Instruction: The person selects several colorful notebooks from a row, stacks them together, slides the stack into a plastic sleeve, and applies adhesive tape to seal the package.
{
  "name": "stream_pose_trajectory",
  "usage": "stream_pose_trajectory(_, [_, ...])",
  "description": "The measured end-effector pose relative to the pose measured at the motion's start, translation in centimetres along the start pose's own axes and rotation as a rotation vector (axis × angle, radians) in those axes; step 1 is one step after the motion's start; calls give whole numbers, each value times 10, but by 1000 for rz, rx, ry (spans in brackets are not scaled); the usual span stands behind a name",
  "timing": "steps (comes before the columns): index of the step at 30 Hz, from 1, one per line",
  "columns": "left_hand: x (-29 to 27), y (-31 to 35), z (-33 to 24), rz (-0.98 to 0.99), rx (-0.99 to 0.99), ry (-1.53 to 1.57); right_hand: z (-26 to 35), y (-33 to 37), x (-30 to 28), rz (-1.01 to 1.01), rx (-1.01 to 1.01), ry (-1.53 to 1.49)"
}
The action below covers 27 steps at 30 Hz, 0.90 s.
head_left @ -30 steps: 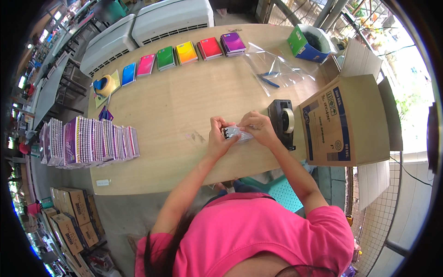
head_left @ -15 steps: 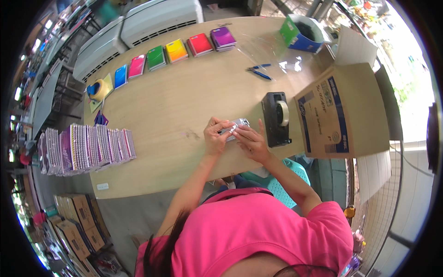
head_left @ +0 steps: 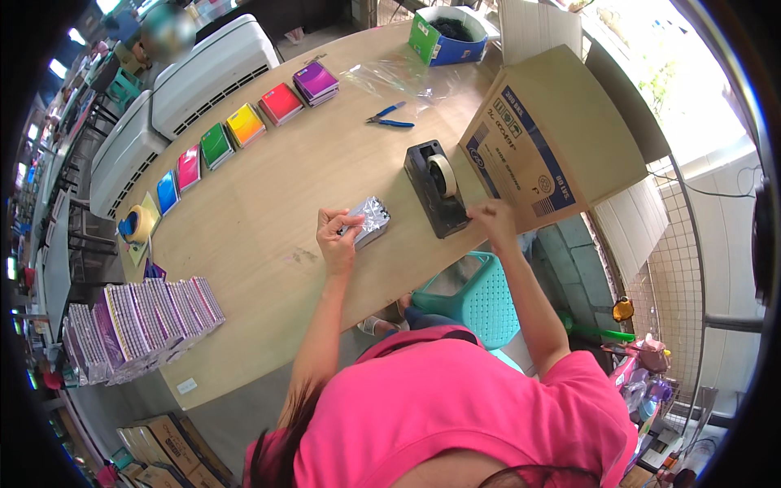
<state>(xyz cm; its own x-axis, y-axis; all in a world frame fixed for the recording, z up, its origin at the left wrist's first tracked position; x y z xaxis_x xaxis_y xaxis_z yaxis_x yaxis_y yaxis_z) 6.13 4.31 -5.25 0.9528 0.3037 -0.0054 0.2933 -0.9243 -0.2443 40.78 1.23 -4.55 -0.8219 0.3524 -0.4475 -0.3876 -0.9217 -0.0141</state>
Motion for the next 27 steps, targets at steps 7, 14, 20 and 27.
stream_pose_trajectory(7, [8, 2, -3, 19, -5, 36, -80, 87, 49, 22, 949, -885])
stream_pose_trajectory(14, [4, 7, -7, -1, 23, 48, 109, 80, 112, 207, 248, -452])
stream_pose_trajectory(20, [0, -1, 4, 117, 2, 36, 70, 77, 157, 156, 117, -122])
stream_pose_trajectory(27, [-9, -4, -11, 332, 78, -156, 31, 69, 175, 114, -110, 137])
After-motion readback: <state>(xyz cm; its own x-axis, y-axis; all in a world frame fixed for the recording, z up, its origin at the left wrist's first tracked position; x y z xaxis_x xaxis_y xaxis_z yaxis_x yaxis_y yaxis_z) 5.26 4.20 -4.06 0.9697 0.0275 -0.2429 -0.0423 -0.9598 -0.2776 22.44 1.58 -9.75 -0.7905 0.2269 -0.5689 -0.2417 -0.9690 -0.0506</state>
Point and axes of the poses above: each hand's wrist, its own y-axis away from the middle knuckle, its own x-axis out of the palm, z = x × y, the point moved 4 cm from there along -y, towards the middle knuckle, and after that the axes turned 7 degrees about -z, right-handed, at the moved point
